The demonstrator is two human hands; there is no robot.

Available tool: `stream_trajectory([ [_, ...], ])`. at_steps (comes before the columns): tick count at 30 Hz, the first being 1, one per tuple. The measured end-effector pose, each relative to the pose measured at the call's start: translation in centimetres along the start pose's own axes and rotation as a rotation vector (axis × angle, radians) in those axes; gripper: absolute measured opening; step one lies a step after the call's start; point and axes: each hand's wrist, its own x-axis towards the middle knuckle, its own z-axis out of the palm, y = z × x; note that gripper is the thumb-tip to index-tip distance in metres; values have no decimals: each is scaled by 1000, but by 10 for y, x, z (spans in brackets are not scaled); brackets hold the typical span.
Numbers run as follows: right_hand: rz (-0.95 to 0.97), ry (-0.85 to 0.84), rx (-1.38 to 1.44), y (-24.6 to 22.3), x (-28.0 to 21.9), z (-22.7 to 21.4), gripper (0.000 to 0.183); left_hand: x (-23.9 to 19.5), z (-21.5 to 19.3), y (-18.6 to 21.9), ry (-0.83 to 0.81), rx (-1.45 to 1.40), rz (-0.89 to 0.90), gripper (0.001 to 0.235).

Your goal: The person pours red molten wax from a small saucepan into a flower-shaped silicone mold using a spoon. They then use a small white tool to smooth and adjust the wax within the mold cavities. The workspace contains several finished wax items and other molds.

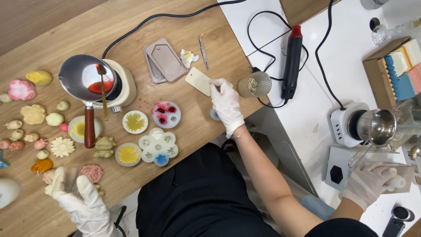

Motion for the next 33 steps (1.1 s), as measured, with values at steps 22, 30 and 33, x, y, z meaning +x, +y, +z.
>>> stream_trajectory([
  [22,-227,-476,-336,-121,-75,-7,30,-82,-23,-28,-356,645,279,13],
  [30,-565,-763,-423,-113,-84,18,34,-98,-39,-24,-233,387,-275,16],
  [33,-676,-689,-544,-111,-68,21,37,-108,-38,-86,-121,622,487,14],
])
